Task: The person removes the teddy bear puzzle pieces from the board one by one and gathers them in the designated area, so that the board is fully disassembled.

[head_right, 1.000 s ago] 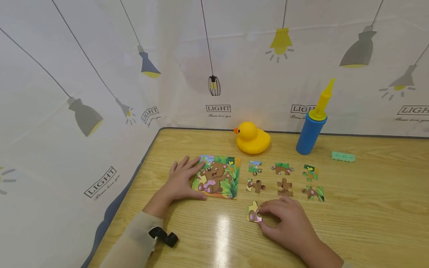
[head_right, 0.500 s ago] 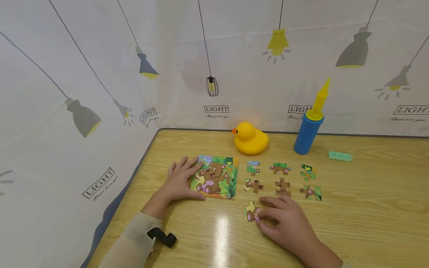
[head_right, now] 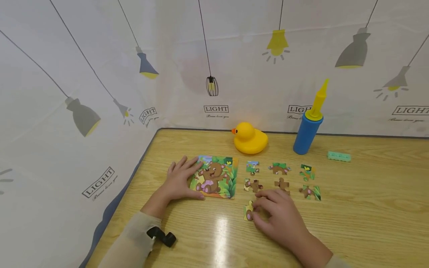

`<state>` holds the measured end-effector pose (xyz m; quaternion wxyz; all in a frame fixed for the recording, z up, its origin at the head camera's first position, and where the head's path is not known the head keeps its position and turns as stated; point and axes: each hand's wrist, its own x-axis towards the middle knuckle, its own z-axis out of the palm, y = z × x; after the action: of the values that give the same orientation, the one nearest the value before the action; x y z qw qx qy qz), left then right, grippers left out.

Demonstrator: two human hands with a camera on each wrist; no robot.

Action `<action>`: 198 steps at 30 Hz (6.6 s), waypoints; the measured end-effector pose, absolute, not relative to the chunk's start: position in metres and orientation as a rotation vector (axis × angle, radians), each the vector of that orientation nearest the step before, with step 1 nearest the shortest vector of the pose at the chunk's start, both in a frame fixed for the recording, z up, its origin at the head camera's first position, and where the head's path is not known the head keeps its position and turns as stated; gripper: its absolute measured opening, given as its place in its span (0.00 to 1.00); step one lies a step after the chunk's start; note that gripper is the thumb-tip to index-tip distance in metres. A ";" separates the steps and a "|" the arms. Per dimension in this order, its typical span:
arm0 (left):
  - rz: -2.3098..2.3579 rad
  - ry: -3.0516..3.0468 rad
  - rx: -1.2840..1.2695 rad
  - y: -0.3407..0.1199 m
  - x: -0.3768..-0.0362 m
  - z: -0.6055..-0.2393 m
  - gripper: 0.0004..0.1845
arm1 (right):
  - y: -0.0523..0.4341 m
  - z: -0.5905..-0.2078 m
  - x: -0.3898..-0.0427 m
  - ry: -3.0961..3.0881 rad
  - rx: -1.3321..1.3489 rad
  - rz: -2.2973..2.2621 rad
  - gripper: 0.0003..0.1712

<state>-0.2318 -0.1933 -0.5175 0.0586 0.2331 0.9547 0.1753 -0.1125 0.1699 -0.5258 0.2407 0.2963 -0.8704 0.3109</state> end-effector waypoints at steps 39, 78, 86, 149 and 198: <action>0.527 2.895 0.709 -0.192 -0.232 -0.517 0.68 | 0.077 -0.521 -0.170 -2.628 0.753 0.604 0.26; 0.515 2.886 0.693 -0.192 -0.231 -0.513 0.66 | 0.057 -0.487 -0.188 -3.134 0.358 1.022 0.21; 0.518 2.888 0.696 -0.192 -0.231 -0.514 0.65 | 0.058 -0.488 -0.189 -3.143 0.354 1.045 0.19; 0.516 2.897 0.705 -0.190 -0.231 -0.517 0.66 | 0.062 -0.513 -0.175 -2.639 0.529 1.123 0.19; 0.552 2.889 0.717 -0.192 -0.229 -0.516 0.66 | 0.237 -0.533 -0.065 -2.505 0.347 1.031 0.27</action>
<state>-0.2292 -0.1916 -0.5155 0.0573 0.2365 0.9527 0.1821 -0.0650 0.2368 -0.5330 0.2037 0.1244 -0.8980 0.3697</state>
